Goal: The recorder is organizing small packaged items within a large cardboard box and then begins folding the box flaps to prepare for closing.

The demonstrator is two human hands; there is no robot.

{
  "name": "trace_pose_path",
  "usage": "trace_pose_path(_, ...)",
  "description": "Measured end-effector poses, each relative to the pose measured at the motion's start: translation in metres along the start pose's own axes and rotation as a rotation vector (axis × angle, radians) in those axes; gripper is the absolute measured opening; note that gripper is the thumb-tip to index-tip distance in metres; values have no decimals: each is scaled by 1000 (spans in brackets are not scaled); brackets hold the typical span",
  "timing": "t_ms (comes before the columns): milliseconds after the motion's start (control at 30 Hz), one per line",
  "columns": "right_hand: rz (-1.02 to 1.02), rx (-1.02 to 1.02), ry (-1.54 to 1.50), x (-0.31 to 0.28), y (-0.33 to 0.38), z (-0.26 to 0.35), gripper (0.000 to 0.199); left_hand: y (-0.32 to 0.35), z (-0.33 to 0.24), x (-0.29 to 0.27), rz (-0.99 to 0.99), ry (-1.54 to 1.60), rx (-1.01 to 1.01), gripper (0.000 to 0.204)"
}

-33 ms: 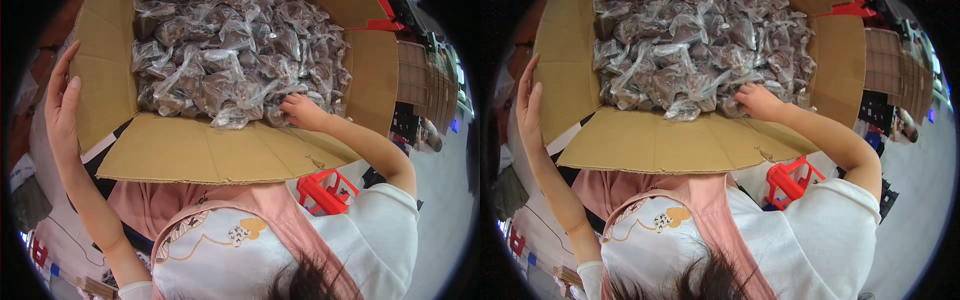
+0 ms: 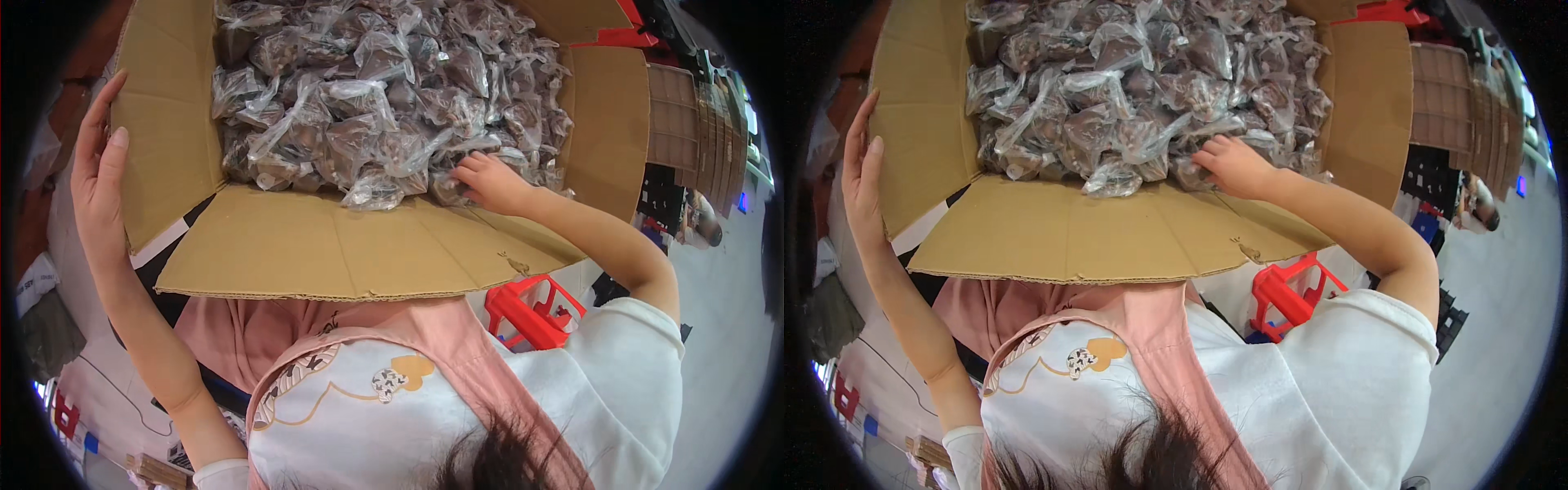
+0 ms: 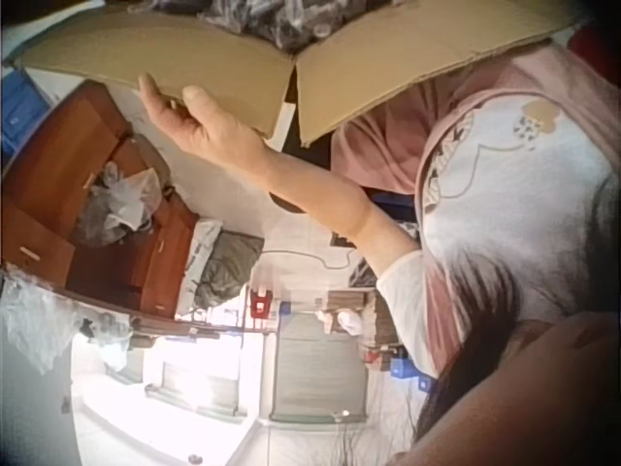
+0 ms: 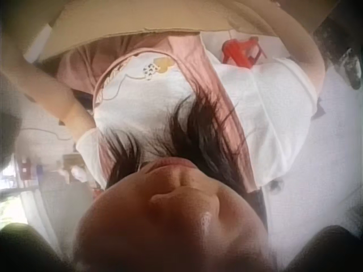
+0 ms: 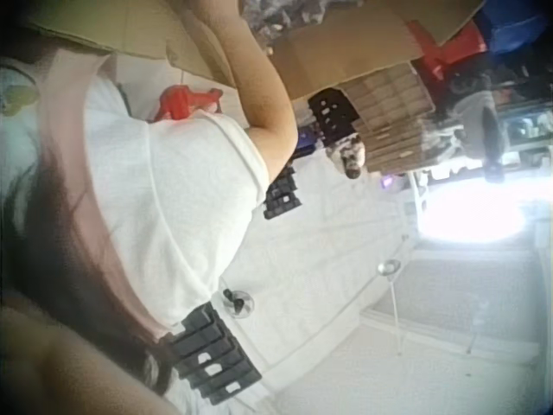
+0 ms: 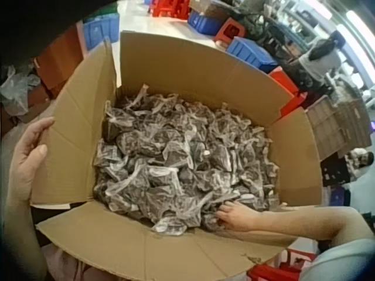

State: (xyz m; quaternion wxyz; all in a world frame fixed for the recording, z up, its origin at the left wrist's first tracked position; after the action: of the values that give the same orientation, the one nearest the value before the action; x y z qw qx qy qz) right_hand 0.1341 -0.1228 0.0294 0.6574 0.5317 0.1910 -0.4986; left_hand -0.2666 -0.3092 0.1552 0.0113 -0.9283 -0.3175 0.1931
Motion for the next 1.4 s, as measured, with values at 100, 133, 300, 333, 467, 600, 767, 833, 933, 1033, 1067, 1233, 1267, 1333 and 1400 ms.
trace_pose_path(100,83,106,-164,14,-8,2,30,-2,1,-3,13,-83,26,40)
trace_pose_path(133,125,170,-257,15,-11,-2,31,-3,0,-1,12,-78,29,40)
trace_pose_path(300,-1,-83,-47,4,-14,-12,34,1,-6,-4,-4,-48,14,41)
trace_pose_path(333,-25,-85,-8,10,-9,-13,34,2,-6,-4,1,-56,19,41)
trace_pose_path(467,-35,-20,114,22,-1,-13,40,-2,4,2,15,-36,31,41)
trace_pose_path(600,-59,24,73,-14,2,4,51,-1,-1,-1,-6,-32,28,41)
trace_pose_path(767,-123,63,22,-19,17,-9,47,1,-3,1,-10,22,3,41)
trace_pose_path(833,-118,21,14,-16,16,-6,44,1,-2,1,-16,20,4,41)
trace_pose_path(933,-86,-100,75,-3,3,9,38,0,-3,2,-20,10,-4,41)
trace_pose_path(1033,-89,-94,57,2,-14,4,30,1,-6,1,-22,24,-22,41)
trace_pose_path(1067,-130,-10,-33,-1,-18,2,28,1,-4,3,-14,38,-34,41)
trace_pose_path(1233,-99,65,-218,8,-15,-20,28,-1,-1,1,-8,34,17,41)
trace_pose_path(1267,-122,91,-238,15,-14,-28,28,-1,-2,2,-8,44,16,41)
trace_pose_path(1333,-164,142,-273,26,-14,-41,28,-1,-3,2,-7,49,15,41)
trace_pose_path(1400,-233,234,-301,21,-11,-24,32,0,-1,1,-2,27,7,41)
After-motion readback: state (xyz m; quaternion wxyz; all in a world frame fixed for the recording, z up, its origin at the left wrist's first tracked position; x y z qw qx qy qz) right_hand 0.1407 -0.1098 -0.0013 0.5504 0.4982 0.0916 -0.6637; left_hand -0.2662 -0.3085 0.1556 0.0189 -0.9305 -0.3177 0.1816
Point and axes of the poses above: each hand's wrist, its own y-axis away from the middle knuckle, its own x-axis out of the palm, z = x × y, the point moved 6 cm from there along -y, towards the middle knuckle, and after that the axes turned 3 degrees about x, right-handed, at the moved point
